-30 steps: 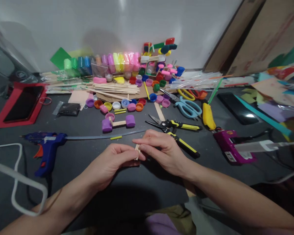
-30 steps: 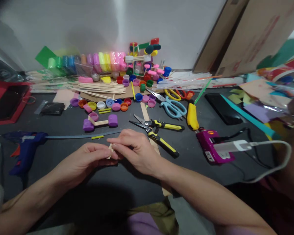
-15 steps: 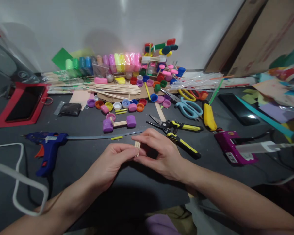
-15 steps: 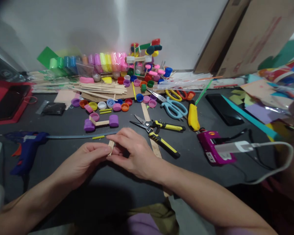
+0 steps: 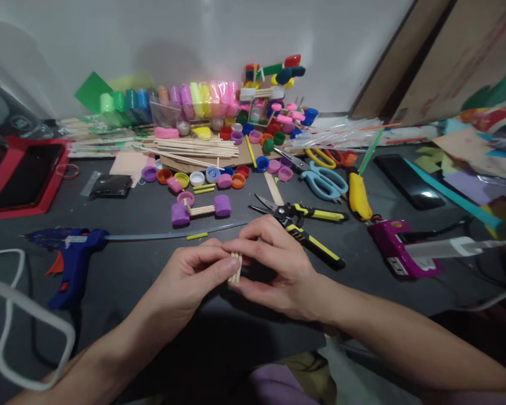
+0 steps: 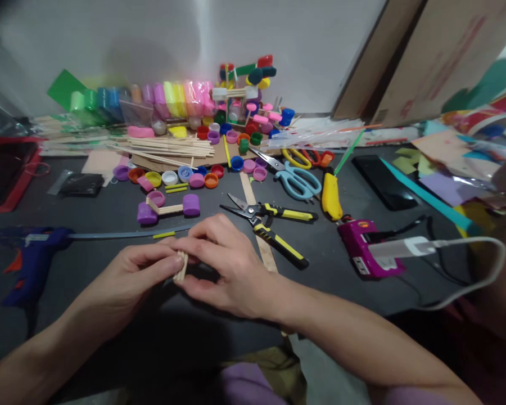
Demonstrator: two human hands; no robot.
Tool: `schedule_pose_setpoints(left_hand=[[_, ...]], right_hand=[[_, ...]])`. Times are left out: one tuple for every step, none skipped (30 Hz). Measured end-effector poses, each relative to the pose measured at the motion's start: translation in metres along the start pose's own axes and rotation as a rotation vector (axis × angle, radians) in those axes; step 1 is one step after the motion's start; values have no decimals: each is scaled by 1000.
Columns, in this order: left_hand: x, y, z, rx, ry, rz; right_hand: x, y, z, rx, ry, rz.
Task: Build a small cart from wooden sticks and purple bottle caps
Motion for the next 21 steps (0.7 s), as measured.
schedule_pose_setpoints(left_hand=[[0,-1,1,-3,-1,6],[1,-1,1,-4,-4,19],[1,-2,1,-1,-9,36],[2,-3,2,5,-13,52],[3,-4,2,12,-11,67],[4,-4,3,19,-5,80],[4,-4,3,27,5,91],[4,-4,3,34,18,97],[3,-4,3,40,31,102],[3,-4,4,42,45,106],[2,-4,4,40,57,109],[2,-5,3,34,66,110],[1,-5,3,24,70,109],[1,-6,3,13,72,108],[1,-6,3,5,71,108],[1,-6,3,0,69,110],[1,-6,3,-4,68,112],[1,-7,4,-6,66,115],[2,-6,4,-6,63,115],[2,-6,4,-5,61,111],[2,-6,5,-3,59,105]], right_hand=[[-1,1,0,1,-1,-1],[-1,1,-1,-4,-2,-9],[-2,1,-1,-10,-1,-19],[-2,1,-1,-17,0,-30],[-2,1,-1,-21,-1,-42],[-1,1,-1,-23,-4,-55],[-1,1,-1,-23,-6,-68],[0,1,-1,-23,-10,-79],[1,1,-1,-27,-12,-87],[1,1,-1,-33,-11,-91],[1,1,-1,-41,-4,-89],[1,1,-1,-47,5,-82],[1,1,-1,-51,14,-73],[1,2,-1,-53,25,-61],[1,3,-1,-50,40,-48],[1,4,-1,-47,55,-33],[1,4,-1,-47,70,-20],[0,5,-1,-49,83,-8],[0,5,-1,-56,94,3],[1,5,-1,-62,102,13],[1,4,-2,-69,107,20]])
Point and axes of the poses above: each hand's wrist, its own z-axis away from the middle knuckle, its own y-axis out of the back of the hand, x = y × z, the point moved 7 cm from there along -z, towards the middle knuckle, and after that the axes turned 11 degrees about -x, right-handed, at the moved point
